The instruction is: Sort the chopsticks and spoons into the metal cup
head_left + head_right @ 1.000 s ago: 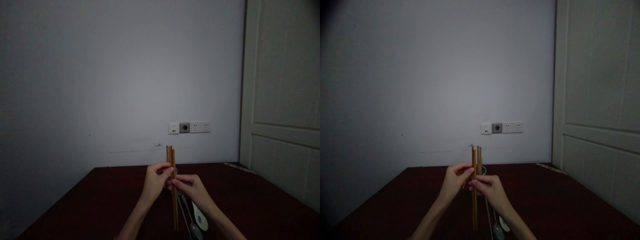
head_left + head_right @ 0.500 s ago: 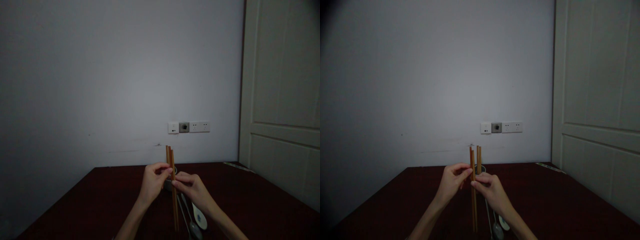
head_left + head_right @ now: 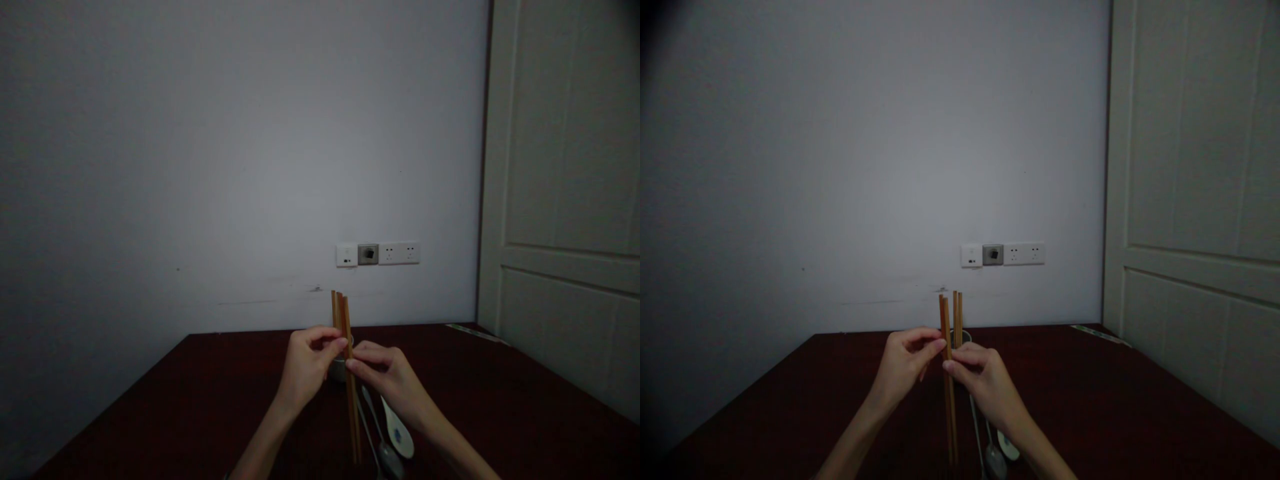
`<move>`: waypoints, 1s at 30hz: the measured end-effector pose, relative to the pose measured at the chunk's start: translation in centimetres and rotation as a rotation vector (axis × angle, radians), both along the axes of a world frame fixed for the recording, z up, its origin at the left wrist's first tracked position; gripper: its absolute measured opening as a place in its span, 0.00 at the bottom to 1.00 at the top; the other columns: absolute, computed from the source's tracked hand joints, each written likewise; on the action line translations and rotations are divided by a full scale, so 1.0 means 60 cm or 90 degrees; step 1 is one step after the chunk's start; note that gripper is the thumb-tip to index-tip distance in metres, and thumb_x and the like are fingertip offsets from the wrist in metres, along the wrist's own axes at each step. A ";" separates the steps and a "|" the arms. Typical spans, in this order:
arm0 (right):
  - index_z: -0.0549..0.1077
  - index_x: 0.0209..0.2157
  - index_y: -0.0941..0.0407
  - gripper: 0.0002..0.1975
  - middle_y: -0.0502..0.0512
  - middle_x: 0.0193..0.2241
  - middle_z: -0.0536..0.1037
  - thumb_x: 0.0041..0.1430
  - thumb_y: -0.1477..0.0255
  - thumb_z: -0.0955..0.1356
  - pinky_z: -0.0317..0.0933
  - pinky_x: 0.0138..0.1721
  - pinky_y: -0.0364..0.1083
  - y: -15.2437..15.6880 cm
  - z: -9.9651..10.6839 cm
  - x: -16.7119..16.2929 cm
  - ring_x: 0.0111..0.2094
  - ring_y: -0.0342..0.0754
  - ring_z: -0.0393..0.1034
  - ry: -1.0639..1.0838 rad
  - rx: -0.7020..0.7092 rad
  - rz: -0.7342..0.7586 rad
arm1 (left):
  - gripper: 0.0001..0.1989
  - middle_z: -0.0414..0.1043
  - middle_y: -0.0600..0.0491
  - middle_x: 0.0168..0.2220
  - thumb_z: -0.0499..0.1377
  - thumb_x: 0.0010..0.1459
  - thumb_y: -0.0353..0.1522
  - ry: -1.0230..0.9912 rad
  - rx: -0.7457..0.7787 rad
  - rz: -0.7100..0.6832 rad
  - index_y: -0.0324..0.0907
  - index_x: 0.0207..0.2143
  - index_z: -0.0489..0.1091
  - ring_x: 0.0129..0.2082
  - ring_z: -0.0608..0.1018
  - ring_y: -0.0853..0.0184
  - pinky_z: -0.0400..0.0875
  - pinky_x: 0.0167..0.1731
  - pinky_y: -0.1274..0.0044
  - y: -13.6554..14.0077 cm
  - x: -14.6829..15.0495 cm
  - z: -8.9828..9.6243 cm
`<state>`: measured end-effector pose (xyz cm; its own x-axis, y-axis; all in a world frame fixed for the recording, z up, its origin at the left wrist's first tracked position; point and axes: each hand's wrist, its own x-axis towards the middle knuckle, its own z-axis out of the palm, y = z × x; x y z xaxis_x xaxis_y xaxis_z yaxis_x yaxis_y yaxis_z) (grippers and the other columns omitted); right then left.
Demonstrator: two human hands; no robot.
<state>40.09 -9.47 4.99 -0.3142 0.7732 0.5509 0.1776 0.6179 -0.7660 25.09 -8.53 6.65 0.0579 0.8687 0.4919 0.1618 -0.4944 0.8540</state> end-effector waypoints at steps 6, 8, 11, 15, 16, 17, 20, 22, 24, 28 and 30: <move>0.75 0.23 0.58 0.15 0.51 0.22 0.66 0.52 0.61 0.64 0.54 0.29 0.42 -0.004 0.005 0.001 0.27 0.43 0.59 0.000 -0.006 -0.001 | 0.13 0.63 0.57 0.12 0.60 0.46 0.38 0.016 0.011 0.005 0.35 0.27 0.74 0.13 0.62 0.75 0.56 0.13 0.83 -0.001 -0.001 -0.003; 0.76 0.25 0.58 0.15 0.51 0.23 0.67 0.52 0.62 0.64 0.55 0.29 0.42 -0.004 0.005 0.001 0.27 0.43 0.60 0.003 -0.008 0.002 | 0.13 0.63 0.57 0.12 0.60 0.46 0.38 0.018 0.011 0.004 0.35 0.27 0.74 0.13 0.61 0.76 0.55 0.13 0.84 0.000 -0.002 -0.004; 0.76 0.27 0.57 0.15 0.51 0.23 0.67 0.53 0.62 0.64 0.55 0.29 0.42 -0.003 0.005 0.001 0.27 0.43 0.60 0.002 -0.007 0.000 | 0.13 0.64 0.56 0.13 0.60 0.46 0.38 0.014 0.011 0.004 0.35 0.27 0.74 0.13 0.61 0.76 0.55 0.13 0.84 0.001 -0.002 -0.007; 0.76 0.26 0.57 0.15 0.52 0.23 0.68 0.53 0.62 0.64 0.55 0.30 0.42 -0.003 0.006 0.000 0.27 0.44 0.61 -0.002 -0.007 0.000 | 0.13 0.63 0.56 0.13 0.60 0.46 0.38 0.017 0.011 0.004 0.35 0.28 0.74 0.13 0.61 0.76 0.54 0.12 0.84 0.002 -0.003 -0.008; 0.76 0.25 0.57 0.15 0.52 0.23 0.68 0.52 0.61 0.64 0.55 0.30 0.42 -0.004 0.006 0.000 0.27 0.44 0.61 -0.003 -0.009 0.000 | 0.13 0.63 0.56 0.12 0.60 0.46 0.37 0.018 0.012 0.003 0.35 0.28 0.74 0.13 0.61 0.76 0.54 0.12 0.84 0.002 -0.003 -0.008; 0.76 0.25 0.57 0.15 0.52 0.23 0.68 0.52 0.61 0.64 0.56 0.30 0.42 -0.004 0.006 0.000 0.27 0.44 0.61 -0.004 -0.009 0.000 | 0.12 0.63 0.56 0.13 0.60 0.46 0.37 0.019 0.013 0.001 0.36 0.27 0.74 0.13 0.61 0.76 0.54 0.12 0.84 0.002 -0.002 -0.008; 0.76 0.26 0.57 0.15 0.52 0.23 0.69 0.52 0.61 0.64 0.56 0.30 0.42 -0.003 0.005 0.000 0.28 0.44 0.61 -0.002 -0.007 0.007 | 0.12 0.65 0.55 0.14 0.60 0.45 0.37 0.013 0.012 -0.007 0.35 0.27 0.74 0.14 0.62 0.76 0.54 0.12 0.84 0.000 -0.002 -0.006; 0.77 0.28 0.57 0.15 0.52 0.23 0.70 0.52 0.61 0.64 0.56 0.30 0.41 -0.002 0.004 0.000 0.27 0.43 0.61 0.003 -0.004 0.008 | 0.12 0.66 0.55 0.15 0.61 0.45 0.37 0.004 0.004 -0.013 0.35 0.27 0.74 0.14 0.62 0.76 0.54 0.12 0.84 -0.001 -0.002 -0.004; 0.77 0.30 0.57 0.15 0.52 0.24 0.70 0.53 0.61 0.64 0.57 0.29 0.41 -0.001 0.002 0.000 0.28 0.43 0.61 0.008 -0.006 0.006 | 0.13 0.67 0.55 0.16 0.62 0.43 0.37 -0.010 -0.012 -0.020 0.34 0.27 0.74 0.13 0.61 0.77 0.54 0.12 0.84 -0.002 -0.001 -0.001; 0.77 0.32 0.58 0.15 0.53 0.26 0.72 0.53 0.62 0.64 0.58 0.32 0.42 -0.002 0.002 -0.001 0.30 0.44 0.64 0.010 -0.011 0.020 | 0.14 0.66 0.55 0.17 0.63 0.42 0.37 -0.041 -0.051 -0.053 0.33 0.27 0.73 0.13 0.61 0.78 0.55 0.11 0.85 -0.004 -0.001 0.003; 0.77 0.31 0.58 0.16 0.54 0.26 0.73 0.53 0.62 0.64 0.58 0.33 0.42 -0.005 0.005 -0.002 0.30 0.45 0.65 0.012 -0.010 0.021 | 0.15 0.67 0.55 0.17 0.63 0.41 0.38 -0.046 -0.061 -0.070 0.33 0.27 0.72 0.12 0.62 0.78 0.56 0.11 0.84 -0.004 -0.001 0.004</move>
<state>40.00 -9.75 5.28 -0.3292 0.7715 0.5444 0.1431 0.6106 -0.7789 25.02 -8.74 6.90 0.1230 0.9022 0.4135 0.0470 -0.4215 0.9056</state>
